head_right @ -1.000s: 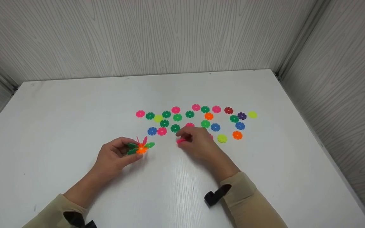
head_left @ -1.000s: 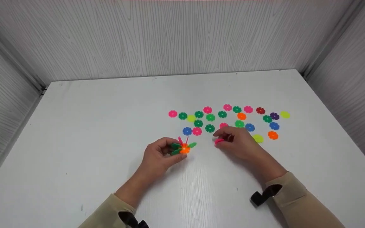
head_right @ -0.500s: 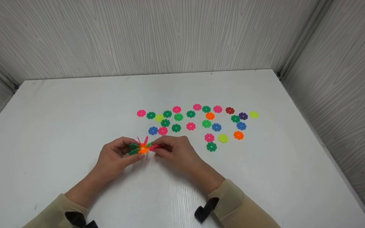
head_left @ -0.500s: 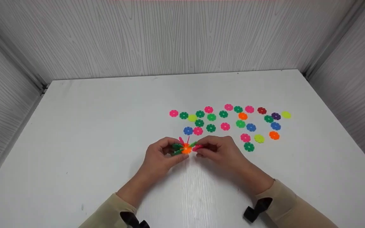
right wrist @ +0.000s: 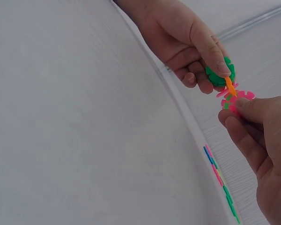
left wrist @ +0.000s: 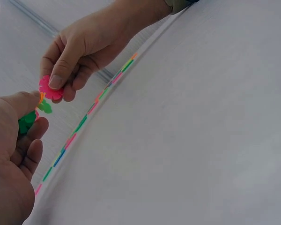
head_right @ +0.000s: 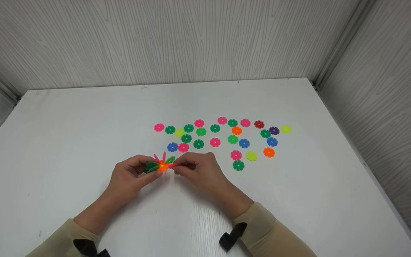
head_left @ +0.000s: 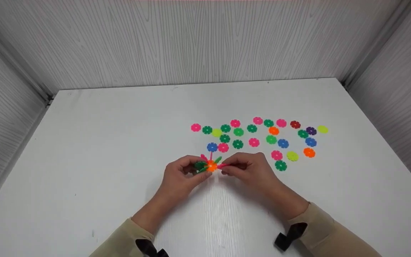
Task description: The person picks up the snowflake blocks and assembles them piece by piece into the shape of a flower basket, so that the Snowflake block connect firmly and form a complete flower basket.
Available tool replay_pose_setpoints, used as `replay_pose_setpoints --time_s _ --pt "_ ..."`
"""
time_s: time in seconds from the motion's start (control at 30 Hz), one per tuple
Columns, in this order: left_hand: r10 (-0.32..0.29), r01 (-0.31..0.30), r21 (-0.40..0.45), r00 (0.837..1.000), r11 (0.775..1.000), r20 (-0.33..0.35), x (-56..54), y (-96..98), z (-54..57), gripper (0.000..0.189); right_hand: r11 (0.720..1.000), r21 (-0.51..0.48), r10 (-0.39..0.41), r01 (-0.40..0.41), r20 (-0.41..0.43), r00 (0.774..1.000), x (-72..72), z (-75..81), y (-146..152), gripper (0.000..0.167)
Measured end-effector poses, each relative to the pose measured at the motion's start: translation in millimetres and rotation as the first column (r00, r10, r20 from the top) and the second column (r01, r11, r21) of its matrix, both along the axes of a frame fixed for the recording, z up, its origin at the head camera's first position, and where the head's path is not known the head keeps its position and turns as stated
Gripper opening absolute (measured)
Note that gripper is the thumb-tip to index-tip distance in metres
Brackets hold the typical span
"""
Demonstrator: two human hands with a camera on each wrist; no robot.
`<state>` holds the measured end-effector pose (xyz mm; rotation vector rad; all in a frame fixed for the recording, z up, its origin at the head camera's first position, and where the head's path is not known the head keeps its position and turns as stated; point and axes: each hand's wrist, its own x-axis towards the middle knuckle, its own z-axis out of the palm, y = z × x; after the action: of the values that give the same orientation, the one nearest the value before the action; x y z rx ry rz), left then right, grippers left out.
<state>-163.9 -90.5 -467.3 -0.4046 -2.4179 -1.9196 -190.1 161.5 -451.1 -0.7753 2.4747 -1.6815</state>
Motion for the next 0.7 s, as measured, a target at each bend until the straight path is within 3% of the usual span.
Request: replay_pose_setpoints --time_s 0.5,0.7 --pt "-0.008 0.008 0.025 1.0 1.0 0.025 2.7 5.0 3.0 0.028 0.994 -0.093 0.056 -0.052 0.039 0.998 3.5 3.7 -3.1 0.017" --pt "0.01 -0.01 0.012 1.0 1.0 0.025 4.2 4.7 5.3 0.026 0.997 -0.048 0.059 -0.057 0.042 0.997 0.7 2.9 -2.0 0.019"
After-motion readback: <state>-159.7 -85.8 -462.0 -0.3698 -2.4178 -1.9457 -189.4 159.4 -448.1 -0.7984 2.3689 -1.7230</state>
